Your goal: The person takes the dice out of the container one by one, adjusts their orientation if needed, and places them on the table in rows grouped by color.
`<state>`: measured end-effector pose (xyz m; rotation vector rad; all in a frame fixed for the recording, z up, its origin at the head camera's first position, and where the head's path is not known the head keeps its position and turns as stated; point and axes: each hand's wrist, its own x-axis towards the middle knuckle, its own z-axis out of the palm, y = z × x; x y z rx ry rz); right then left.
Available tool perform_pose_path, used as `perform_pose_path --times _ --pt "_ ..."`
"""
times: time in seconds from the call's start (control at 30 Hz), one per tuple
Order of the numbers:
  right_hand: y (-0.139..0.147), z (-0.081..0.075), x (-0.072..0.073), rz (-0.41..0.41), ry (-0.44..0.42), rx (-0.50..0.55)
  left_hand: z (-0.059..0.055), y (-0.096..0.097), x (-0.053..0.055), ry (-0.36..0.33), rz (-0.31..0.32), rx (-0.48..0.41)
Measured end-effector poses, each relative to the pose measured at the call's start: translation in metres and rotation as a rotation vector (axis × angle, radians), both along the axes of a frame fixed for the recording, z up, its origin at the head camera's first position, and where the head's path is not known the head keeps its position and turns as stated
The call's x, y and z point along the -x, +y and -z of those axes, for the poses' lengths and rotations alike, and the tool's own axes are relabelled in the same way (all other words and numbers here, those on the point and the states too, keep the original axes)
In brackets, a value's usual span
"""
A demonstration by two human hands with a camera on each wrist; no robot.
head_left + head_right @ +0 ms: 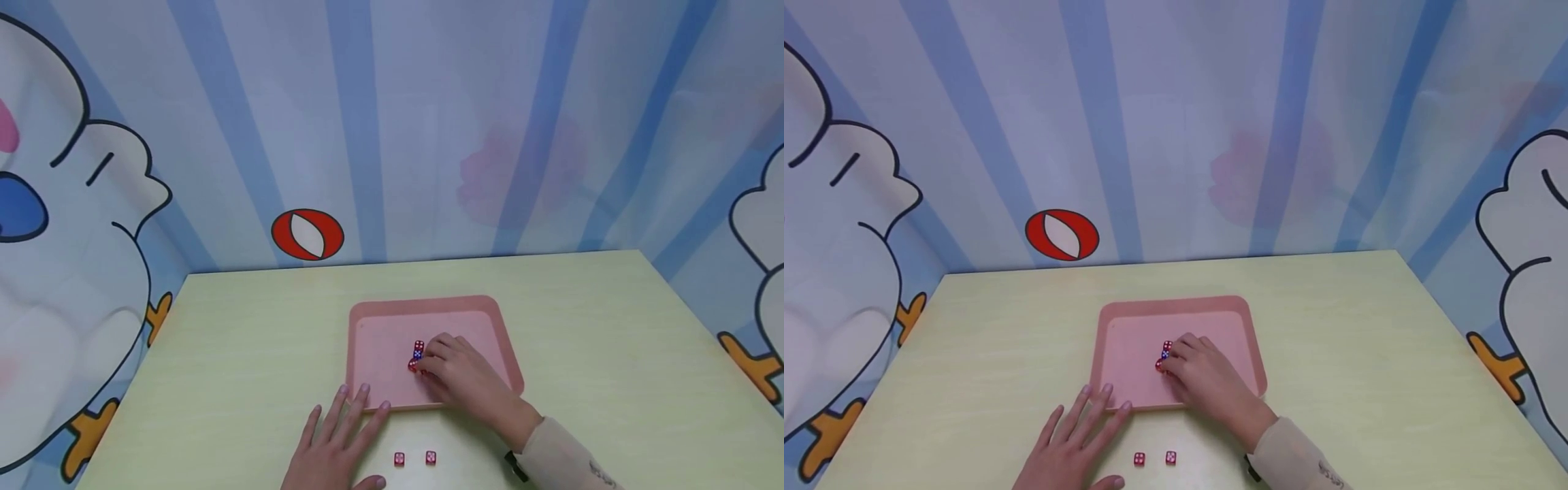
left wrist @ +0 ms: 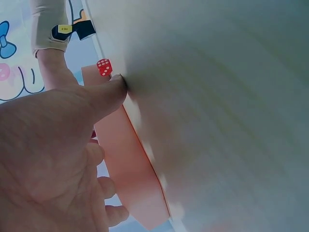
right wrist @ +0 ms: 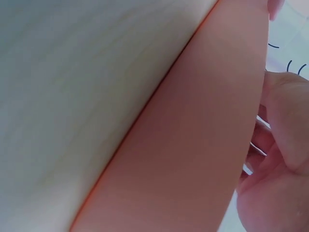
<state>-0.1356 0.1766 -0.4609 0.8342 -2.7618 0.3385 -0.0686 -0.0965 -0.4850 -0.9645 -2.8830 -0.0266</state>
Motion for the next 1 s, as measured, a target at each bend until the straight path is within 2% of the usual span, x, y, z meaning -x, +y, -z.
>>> perform_pose_path --times 0.13,0.3,0.63,1.0 --pt "0.001 -0.002 -0.003 -0.024 0.038 0.042 0.0 0.001 0.0 0.009 -0.002 0.0" --pt "0.004 -0.002 -0.01 -0.041 0.077 0.079 -0.003 0.0 0.0 -0.03 -0.002 -0.004" --pt "0.013 0.001 -0.023 -0.088 0.215 0.167 -0.003 0.002 0.0 -0.096 -0.01 -0.023" --pt "0.021 0.0 -0.044 -0.039 0.204 0.156 -0.002 0.002 -0.001 -0.083 -0.013 -0.042"
